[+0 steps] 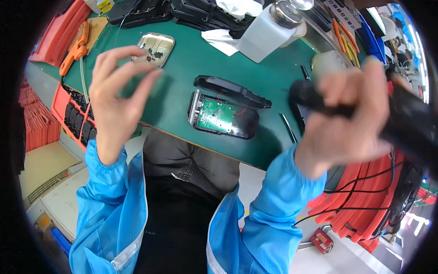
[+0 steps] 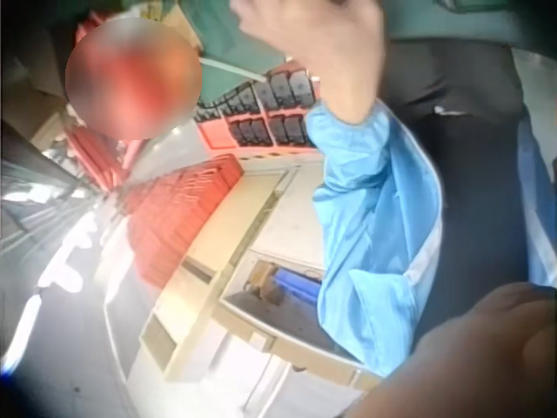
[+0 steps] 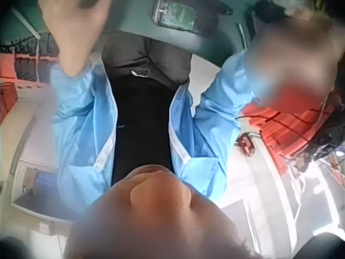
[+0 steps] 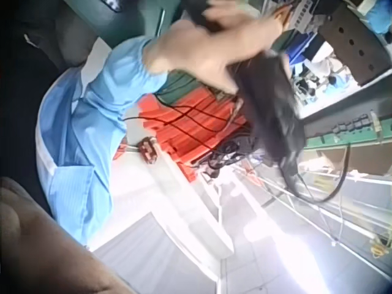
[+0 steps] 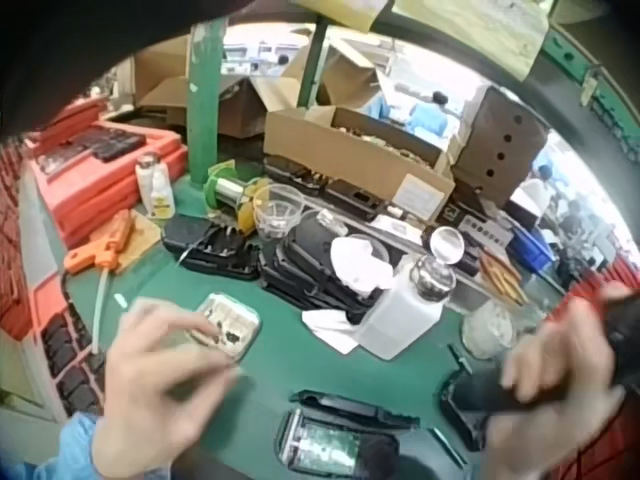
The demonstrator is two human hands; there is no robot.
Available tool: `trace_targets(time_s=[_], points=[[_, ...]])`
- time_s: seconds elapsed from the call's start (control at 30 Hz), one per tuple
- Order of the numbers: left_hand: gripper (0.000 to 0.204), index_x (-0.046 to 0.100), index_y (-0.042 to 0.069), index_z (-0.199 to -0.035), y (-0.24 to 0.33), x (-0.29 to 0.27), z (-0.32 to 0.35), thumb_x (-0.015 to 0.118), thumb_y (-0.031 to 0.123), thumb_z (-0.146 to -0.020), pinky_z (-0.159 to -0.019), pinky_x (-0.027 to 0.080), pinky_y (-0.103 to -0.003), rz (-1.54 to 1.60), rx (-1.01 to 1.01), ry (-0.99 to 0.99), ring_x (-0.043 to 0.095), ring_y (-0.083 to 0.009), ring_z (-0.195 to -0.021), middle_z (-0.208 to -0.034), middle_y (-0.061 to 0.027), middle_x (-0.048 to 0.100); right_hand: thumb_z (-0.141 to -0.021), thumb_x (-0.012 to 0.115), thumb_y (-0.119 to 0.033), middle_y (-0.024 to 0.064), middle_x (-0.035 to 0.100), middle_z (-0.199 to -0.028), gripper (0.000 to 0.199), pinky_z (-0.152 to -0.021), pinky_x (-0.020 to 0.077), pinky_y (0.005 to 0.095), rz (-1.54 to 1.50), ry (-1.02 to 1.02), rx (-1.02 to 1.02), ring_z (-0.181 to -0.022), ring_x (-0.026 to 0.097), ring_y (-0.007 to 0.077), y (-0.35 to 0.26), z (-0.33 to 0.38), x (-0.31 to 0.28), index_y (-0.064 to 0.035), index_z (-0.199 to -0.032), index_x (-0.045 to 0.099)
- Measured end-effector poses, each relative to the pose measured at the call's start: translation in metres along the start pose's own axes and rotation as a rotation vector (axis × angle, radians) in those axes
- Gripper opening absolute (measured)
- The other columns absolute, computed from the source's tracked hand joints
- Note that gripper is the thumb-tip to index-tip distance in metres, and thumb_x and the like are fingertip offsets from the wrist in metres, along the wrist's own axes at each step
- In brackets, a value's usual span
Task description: Assembling and testing handheld electronic units at a factory workbench.
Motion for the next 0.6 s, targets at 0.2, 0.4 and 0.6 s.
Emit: trace_targets(time_s=[0.2, 0.4, 0.6], points=[[0.030, 0.079, 0.006, -0.108, -0.007, -0.004, -0.008, 0.083, 0.002, -0.079, -0.088, 0.050, -0.038, -0.006, -0.082, 0.019, 0.064, -0.0286, -0.103, -0.114, -0.0077, 0.070, -0.093, 0.075, -0.002, 0.0073, 0.063, -0.082, 0.031, -0.067, 0.0514, 0.0328, 0.252, 0.189, 0.009, -0.069, 0.058, 0.0132, 0.039, -0.003, 0.000, 0.0047, -0.120, 0.060], [0.040, 0.079, 0.009, -0.114, 0.018, 0.006, 0.023, 0.086, 0.005, -0.075, -0.078, 0.049, -0.039, 0.204, -0.165, -0.119, 0.061, -0.0278, -0.093, -0.102, -0.0080, 0.066, -0.098, 0.073, -0.009, 0.0073, 0.065, -0.079, 0.029, -0.081, 0.0517, 0.0305, 0.777, 0.251, -0.210, -0.074, 0.060, 0.0140, -0.016, 0.034, 0.007, 0.0057, -0.120, 0.059], [0.048, 0.079, 0.015, -0.120, 0.060, 0.027, 0.044, 0.085, 0.008, -0.073, -0.075, 0.044, -0.039, 0.206, 0.052, -0.451, 0.055, -0.0265, -0.087, -0.101, -0.0085, 0.057, -0.071, 0.081, -0.001, 0.0049, 0.062, -0.092, 0.036, -0.073, 0.0476, 0.0368, 0.890, -0.781, -0.138, -0.081, 0.059, 0.0220, -0.011, 0.099, 0.049, 0.0001, -0.106, 0.075]])
Point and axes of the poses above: each hand's wrist, its own z-axis away from the middle knuckle, its own x-axis out of the palm, y = z × x, the point moved 9 cm from there along -z, towards the middle knuckle
